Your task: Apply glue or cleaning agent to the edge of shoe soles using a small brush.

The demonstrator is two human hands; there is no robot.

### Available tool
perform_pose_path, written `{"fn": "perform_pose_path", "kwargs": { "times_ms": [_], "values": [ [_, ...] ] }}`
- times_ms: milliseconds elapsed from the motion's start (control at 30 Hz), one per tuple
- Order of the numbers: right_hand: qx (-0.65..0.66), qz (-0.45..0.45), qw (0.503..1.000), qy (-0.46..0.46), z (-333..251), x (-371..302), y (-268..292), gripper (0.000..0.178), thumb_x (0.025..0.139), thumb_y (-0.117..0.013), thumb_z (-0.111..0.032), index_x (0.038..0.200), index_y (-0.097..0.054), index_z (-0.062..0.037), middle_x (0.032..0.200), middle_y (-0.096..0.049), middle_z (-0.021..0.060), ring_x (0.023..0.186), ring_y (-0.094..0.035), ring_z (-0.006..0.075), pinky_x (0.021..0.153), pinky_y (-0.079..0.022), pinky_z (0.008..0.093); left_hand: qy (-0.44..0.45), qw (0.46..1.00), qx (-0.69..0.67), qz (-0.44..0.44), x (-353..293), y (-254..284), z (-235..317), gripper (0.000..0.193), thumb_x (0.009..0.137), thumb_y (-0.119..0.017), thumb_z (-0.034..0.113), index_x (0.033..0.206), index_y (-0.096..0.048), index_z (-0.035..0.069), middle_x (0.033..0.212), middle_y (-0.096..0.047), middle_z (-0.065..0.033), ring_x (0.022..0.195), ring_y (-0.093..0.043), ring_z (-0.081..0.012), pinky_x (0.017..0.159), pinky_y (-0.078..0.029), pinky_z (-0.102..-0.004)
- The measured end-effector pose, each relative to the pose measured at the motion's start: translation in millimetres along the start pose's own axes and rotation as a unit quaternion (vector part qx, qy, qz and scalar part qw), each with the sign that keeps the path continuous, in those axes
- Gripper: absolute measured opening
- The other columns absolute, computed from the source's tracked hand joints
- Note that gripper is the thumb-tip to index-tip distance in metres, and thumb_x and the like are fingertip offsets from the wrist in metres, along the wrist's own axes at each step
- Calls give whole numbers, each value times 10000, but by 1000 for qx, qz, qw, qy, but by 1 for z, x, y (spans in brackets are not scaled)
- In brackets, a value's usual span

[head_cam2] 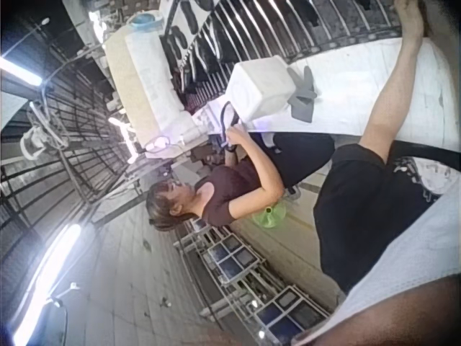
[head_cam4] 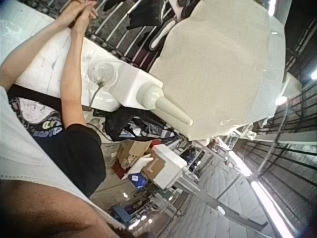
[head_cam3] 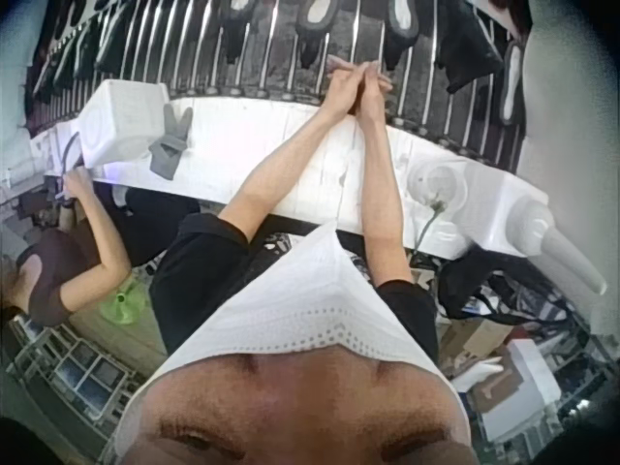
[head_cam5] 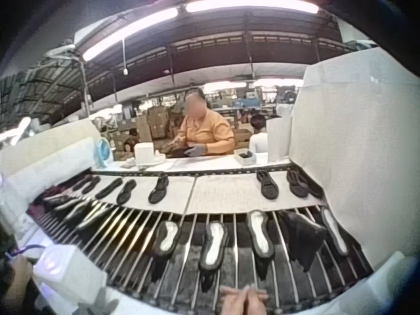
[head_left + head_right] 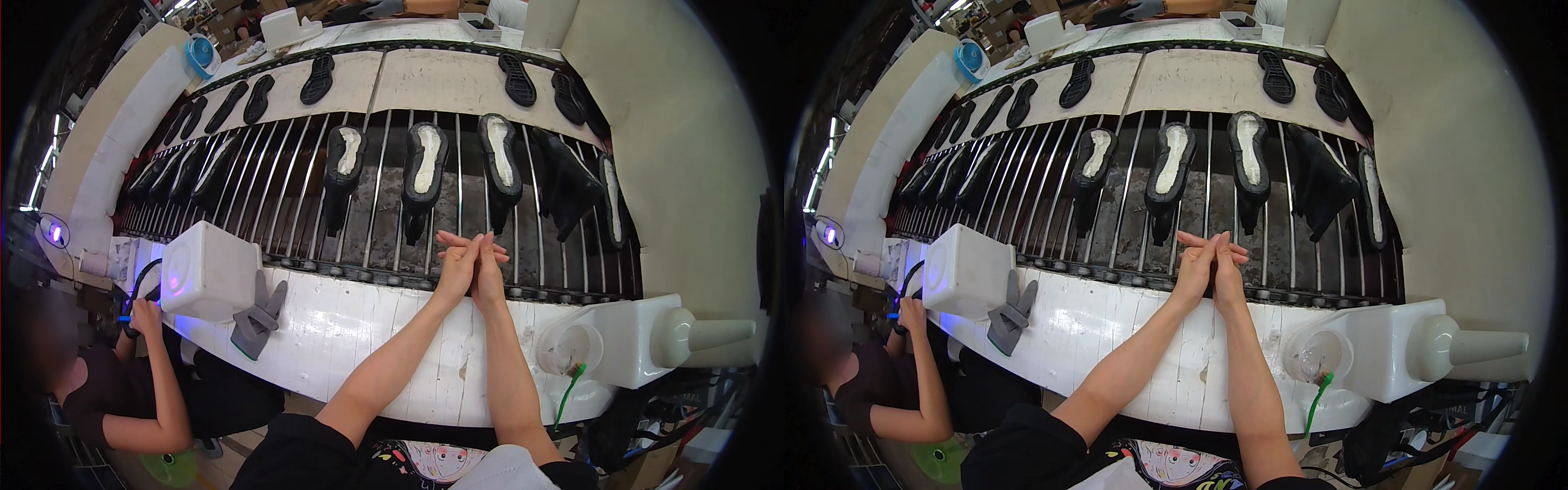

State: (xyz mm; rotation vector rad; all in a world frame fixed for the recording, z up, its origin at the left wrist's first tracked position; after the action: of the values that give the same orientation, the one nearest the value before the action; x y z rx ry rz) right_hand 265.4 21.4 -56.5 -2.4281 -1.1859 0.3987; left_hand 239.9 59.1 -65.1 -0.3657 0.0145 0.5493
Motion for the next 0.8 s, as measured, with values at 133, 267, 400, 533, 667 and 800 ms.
{"fn": "perform_pose_path", "kwargs": {
  "times_ms": [133,267,400,533,667,800],
  "values": [
    [-1,11,1000,-10,-6,-3,-3,816,936,-210,-634,1223,-550,50,1208,-581,162,995,-575,214,890,-448,315,11,1000,-21,1,1,-2,-1,532,986,-370,345,814,-698,-37,920,-688,-118,868,-636,-180,819,-470,-302],
    [-9,19,1000,-16,-2,-6,2,826,933,-200,-640,1206,-565,49,1206,-580,172,968,-586,227,880,-453,325,9,1000,-4,1,-2,-4,-1,531,989,-366,346,826,-696,-36,922,-688,-117,870,-635,-174,820,-469,-296],
    [-13,3,1000,-2,-2,-6,5,833,928,-198,-647,1200,-571,45,1206,-581,170,956,-587,230,874,-456,327,1,1000,-6,-5,-3,-8,1,521,992,-369,335,825,-697,-32,920,-689,-113,867,-636,-170,815,-470,-291],
    [7,-21,999,-28,2,-3,10,748,960,-228,-577,1235,-542,44,1188,-582,156,1013,-558,223,906,-430,306,-6,1000,-23,-7,-5,-10,5,511,998,-361,320,831,-697,-27,914,-692,-108,843,-642,-164,798,-477,-286],
    [-2,34,999,-34,19,2,24,745,973,-205,-558,1269,-503,58,1177,-580,157,1046,-542,213,930,-410,295,-8,999,-31,-11,-4,-14,8,501,998,-360,321,856,-693,-24,906,-692,-106,827,-647,-157,775,-486,-274],
    [-1,-5,1000,2,0,-2,7,825,938,-179,-632,1201,-571,44,1209,-579,172,950,-583,233,877,-457,330,-4,1000,-17,-3,-4,-10,6,498,997,-359,323,868,-692,-24,904,-693,-108,822,-649,-153,771,-488,-271]
  ]
}}
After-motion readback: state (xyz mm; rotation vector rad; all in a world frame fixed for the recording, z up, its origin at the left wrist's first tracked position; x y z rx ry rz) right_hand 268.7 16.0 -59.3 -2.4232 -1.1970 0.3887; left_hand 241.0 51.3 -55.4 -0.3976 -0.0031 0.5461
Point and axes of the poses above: each hand's wrist, its own x-axis towards the middle knuckle, its own y-axis out of the back of the hand, z = x × y, the point moved 6 cm from there along x, towards the middle knuckle
